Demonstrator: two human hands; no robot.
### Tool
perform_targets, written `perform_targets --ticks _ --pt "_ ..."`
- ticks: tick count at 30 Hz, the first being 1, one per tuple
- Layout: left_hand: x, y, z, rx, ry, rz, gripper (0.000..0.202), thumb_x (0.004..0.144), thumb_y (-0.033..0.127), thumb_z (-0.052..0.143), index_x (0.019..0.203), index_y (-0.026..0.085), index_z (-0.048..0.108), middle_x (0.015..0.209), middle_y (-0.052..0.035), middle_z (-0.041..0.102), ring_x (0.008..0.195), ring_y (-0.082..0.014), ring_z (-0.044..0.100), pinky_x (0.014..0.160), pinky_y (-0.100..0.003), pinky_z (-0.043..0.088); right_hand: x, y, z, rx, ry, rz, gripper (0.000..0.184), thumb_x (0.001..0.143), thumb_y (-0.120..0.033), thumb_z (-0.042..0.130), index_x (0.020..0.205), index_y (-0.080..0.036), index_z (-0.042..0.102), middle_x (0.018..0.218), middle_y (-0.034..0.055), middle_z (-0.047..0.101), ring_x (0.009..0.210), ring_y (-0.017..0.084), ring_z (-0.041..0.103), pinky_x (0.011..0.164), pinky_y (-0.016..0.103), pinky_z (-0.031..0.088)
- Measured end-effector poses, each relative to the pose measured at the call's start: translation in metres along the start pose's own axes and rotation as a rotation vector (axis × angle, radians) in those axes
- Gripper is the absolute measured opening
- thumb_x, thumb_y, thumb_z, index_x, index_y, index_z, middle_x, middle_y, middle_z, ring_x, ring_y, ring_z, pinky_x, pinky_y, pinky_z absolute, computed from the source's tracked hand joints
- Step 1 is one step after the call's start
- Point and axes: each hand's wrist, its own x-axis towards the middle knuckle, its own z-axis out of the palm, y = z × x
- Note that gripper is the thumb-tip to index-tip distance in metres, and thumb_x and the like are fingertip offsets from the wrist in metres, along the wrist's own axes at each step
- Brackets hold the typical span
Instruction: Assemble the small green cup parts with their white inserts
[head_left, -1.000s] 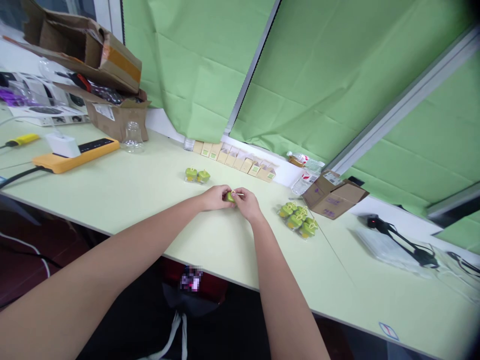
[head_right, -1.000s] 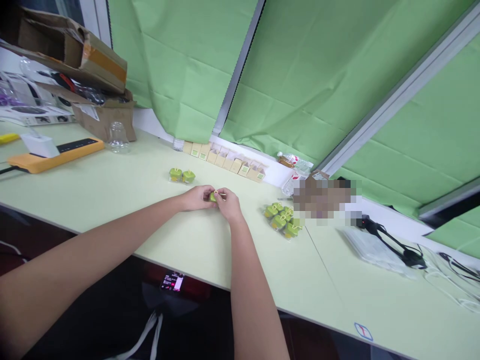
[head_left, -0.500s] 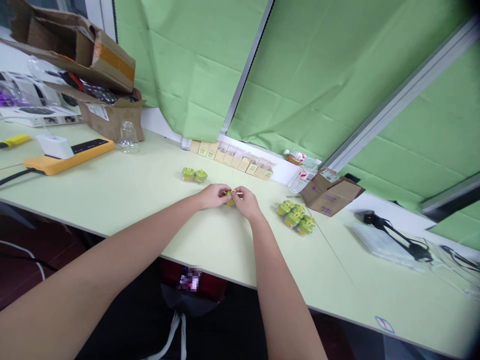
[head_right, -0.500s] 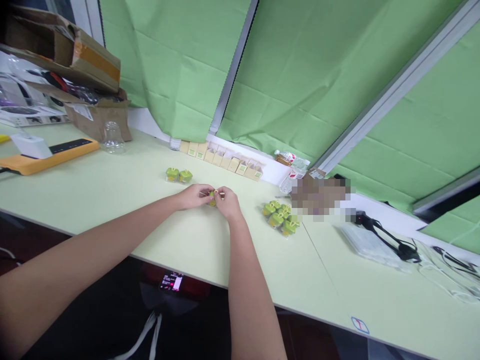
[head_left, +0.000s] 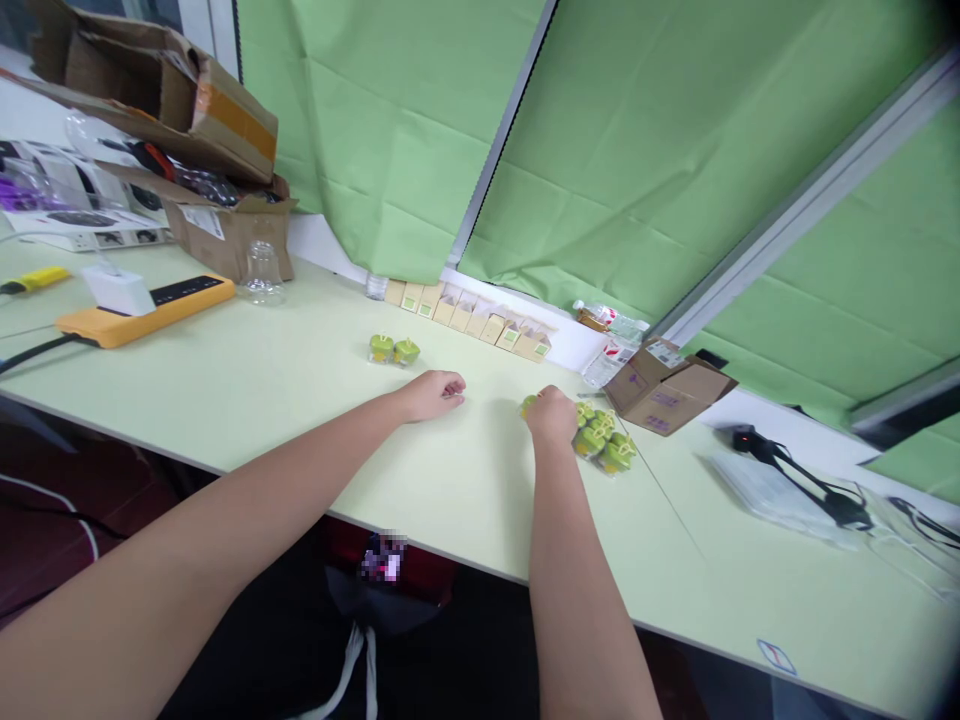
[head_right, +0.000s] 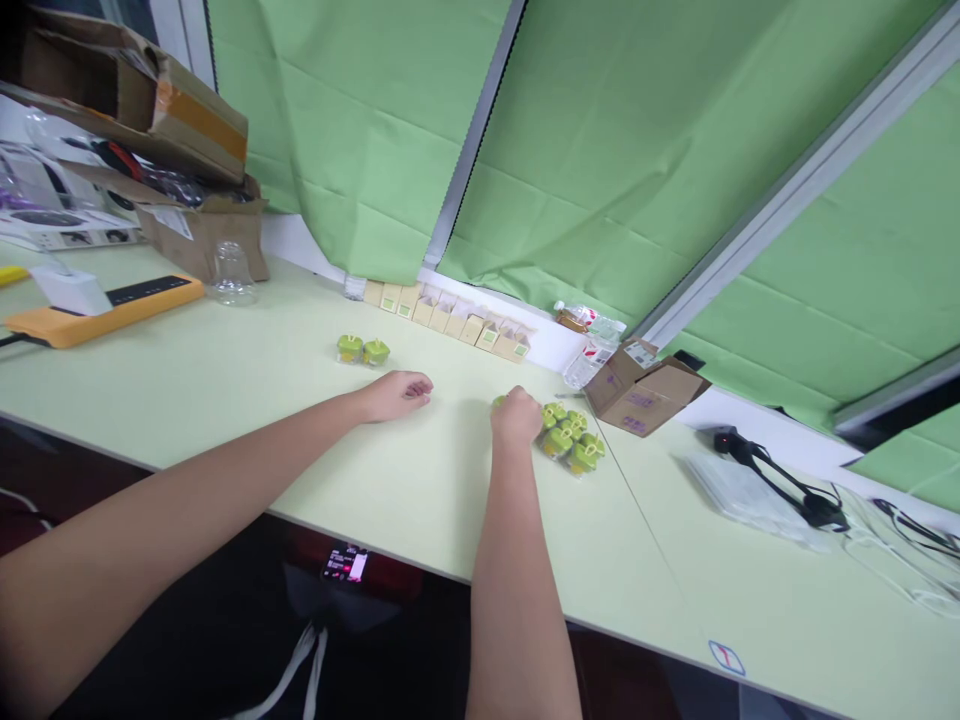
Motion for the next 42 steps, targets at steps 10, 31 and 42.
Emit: perform_targets --ticks 10,31,42 --pt "0.001 -0.005 0.001 0.012 -0.009 0.026 0.028 0.079 0.032 0.062 0.101 0.016 0.067 0.103 -0.0087 0.071 0.094 -0.0209 0.066 0.09 -0.035 0.052 0.005 0.029 -0.014 0.059 0.047 0.292 0.034 0.076 -0.016 0.058 0.108 -0.01 0.067 0.099 0.0266 0.066 0.097 0.035 0.067 0.077 0.042 0.053" --pt "0.001 -0.007 0.002 -0.017 -0.014 -0.003 0.03 0.077 0.037 0.065 0.099 0.018 0.068 0.102 -0.0081 0.071 0.094 -0.0215 0.066 0.09 -0.036 0.052 -0.035 -0.048 0.012 0.139 -0.074 -0.074 0.038 0.085 -0.018 0.045 0.122 -0.01 0.047 0.118 0.0222 0.051 0.107 0.034 0.061 0.088 0.045 0.049" --pt "0.001 -0.006 0.002 0.013 -0.018 0.004 0.029 0.077 0.036 0.064 0.098 0.018 0.068 0.102 -0.0078 0.072 0.095 -0.0214 0.066 0.092 -0.035 0.052 -0.003 -0.004 0.02 0.159 -0.092 0.107 0.037 0.084 -0.027 0.05 0.118 -0.01 0.054 0.115 0.024 0.061 0.112 0.035 0.06 0.092 0.046 0.047"
